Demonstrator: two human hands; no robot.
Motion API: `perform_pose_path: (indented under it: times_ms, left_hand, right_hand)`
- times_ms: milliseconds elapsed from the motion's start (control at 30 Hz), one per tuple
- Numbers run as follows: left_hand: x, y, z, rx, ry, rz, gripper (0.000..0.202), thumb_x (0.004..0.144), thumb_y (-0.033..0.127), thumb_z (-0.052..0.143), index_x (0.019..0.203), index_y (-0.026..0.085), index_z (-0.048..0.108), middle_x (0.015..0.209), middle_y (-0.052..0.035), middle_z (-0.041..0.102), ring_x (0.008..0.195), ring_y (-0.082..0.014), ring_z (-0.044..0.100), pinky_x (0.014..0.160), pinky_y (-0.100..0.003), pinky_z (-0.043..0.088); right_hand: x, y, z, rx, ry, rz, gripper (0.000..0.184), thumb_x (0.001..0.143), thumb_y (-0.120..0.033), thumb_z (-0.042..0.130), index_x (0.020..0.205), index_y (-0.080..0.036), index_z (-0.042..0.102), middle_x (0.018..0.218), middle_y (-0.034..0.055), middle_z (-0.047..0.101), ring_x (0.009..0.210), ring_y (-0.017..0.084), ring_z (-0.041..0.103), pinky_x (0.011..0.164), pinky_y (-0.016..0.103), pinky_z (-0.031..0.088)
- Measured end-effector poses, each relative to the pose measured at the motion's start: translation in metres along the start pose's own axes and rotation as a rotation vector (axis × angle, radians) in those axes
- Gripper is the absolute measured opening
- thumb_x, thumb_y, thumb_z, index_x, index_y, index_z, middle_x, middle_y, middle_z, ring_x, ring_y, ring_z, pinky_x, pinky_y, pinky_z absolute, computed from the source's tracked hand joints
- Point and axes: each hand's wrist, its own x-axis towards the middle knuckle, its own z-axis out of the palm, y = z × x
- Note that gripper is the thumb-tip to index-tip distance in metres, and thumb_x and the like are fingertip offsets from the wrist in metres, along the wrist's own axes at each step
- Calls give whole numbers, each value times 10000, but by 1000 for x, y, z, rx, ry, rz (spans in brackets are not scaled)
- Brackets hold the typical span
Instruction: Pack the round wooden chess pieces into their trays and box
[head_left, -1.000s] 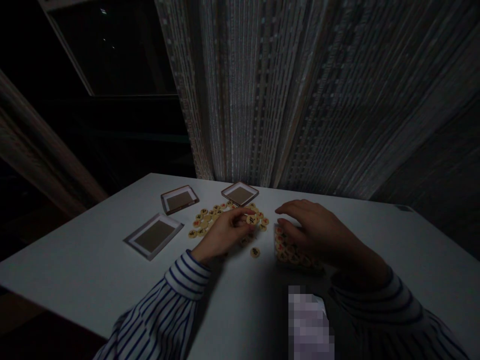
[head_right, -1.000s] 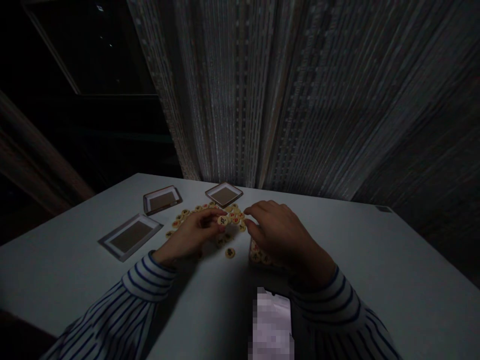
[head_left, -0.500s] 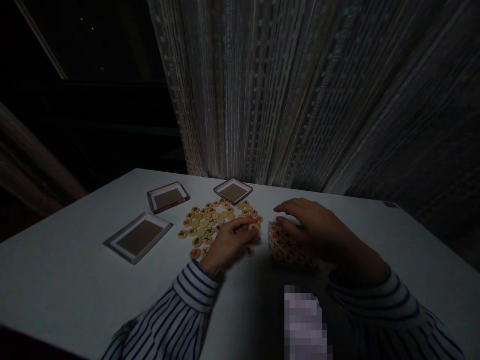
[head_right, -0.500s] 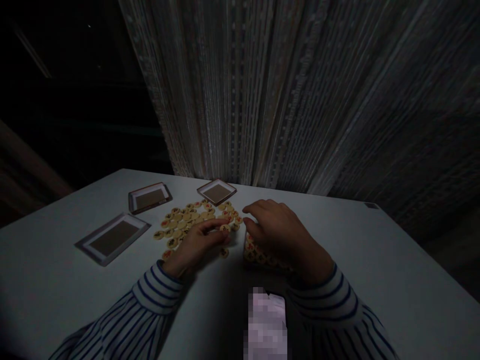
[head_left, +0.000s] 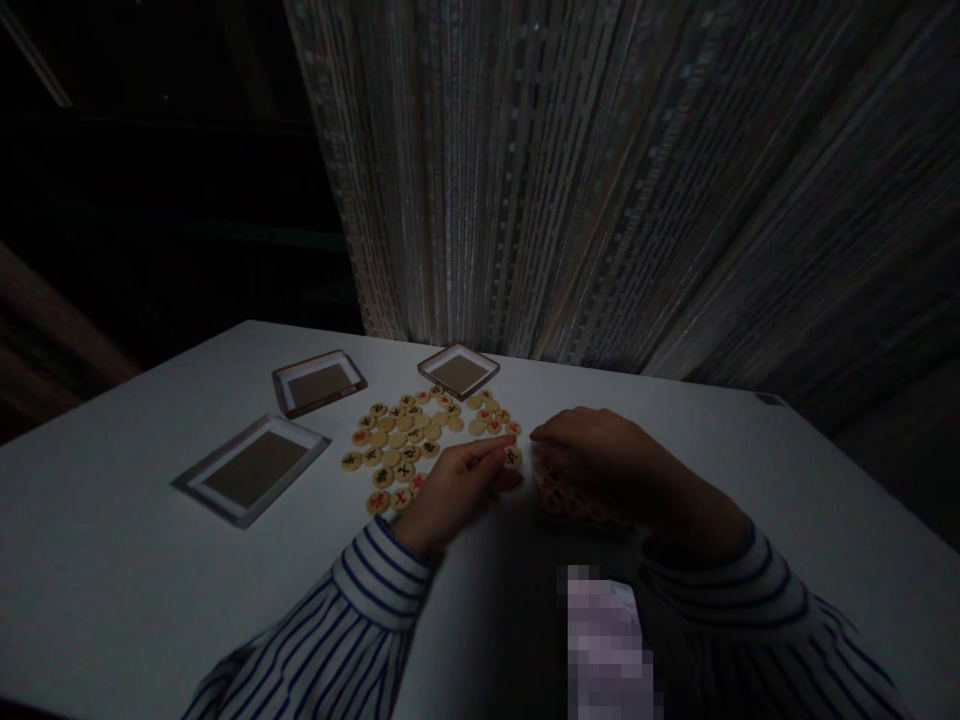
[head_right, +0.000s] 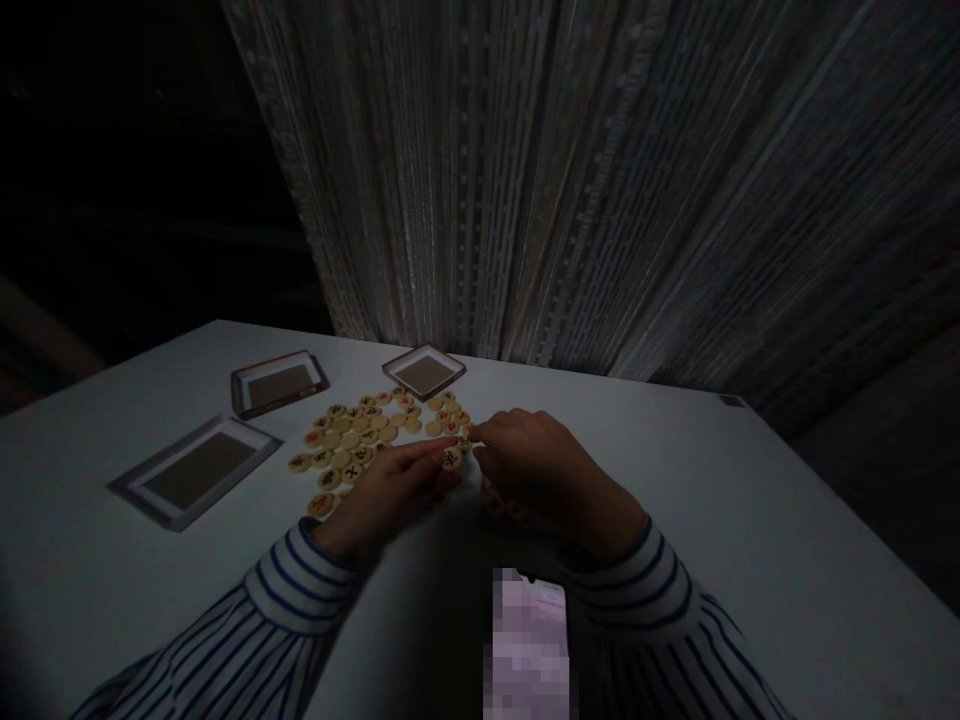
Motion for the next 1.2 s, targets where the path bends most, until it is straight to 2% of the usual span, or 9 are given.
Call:
perform_pose_path:
  times_ms: [133,267,400,500,633,733,967,1200]
  left_hand:
    - [-2,2,2,-56,-16,-10,377,705,247,653,1062,135,604,734,-39,672,679,-121,624,675,-246,461]
    - [-1,0,3,-120,48,14,275,664,224,688,911,122,620,691,-25,663,625,-121,628,636,-244,476]
    - [1,-3,4,-168,38,28,216,641,219,706,801,108,612,662,-25,667,593,-100,615,618,-219,475]
    - [0,-3,5,-196,23,27,225,636,225,710,807,104,628,694,-36,679,610,-95,614,632,-212,475]
    - [-2,-3,6,-216,11,28,254,633,230,714,847,110,649,773,-54,688,676,-114,624,683,-237,483]
    - [-2,-3,8,-204,19,32,246,626,232,720,831,114,655,755,-49,685,653,-111,618,658,-235,486]
    - [0,-7,8,-225,32,-9,253,595,235,743,806,125,655,694,-31,681,609,-100,612,599,-205,477]
    - [-2,-8,9,-209,-19,1,257,625,260,723,828,112,665,772,-61,686,687,-114,616,675,-229,480]
  right_hand:
    - [1,2,6,11,-30,-48,242,803,-192,463,1002,-194,601,949,67,653,874,189,583,742,306,426]
    - [0,1,11,55,-19,-85,245,798,-205,475,1013,-218,592,955,51,652,859,188,586,712,309,426]
    - [0,-1,10,87,-8,-84,249,814,-239,471,1037,-227,582,947,47,654,851,182,584,694,302,413]
    - [1,-1,10,108,-37,-94,262,819,-253,474,1061,-245,573,956,38,651,860,179,579,697,295,403]
    - [2,3,12,99,-13,-100,261,824,-298,478,1064,-249,567,945,39,645,849,182,572,681,296,394]
    - [1,3,13,92,0,-105,250,819,-340,489,1025,-236,584,911,47,642,828,180,568,658,287,383]
    - [1,-2,9,59,-22,-87,218,812,-295,485,978,-206,594,896,46,637,815,179,561,660,285,372]
    - [0,-1,8,-4,-51,-86,205,790,-294,501,926,-184,606,849,53,645,773,186,574,628,280,377]
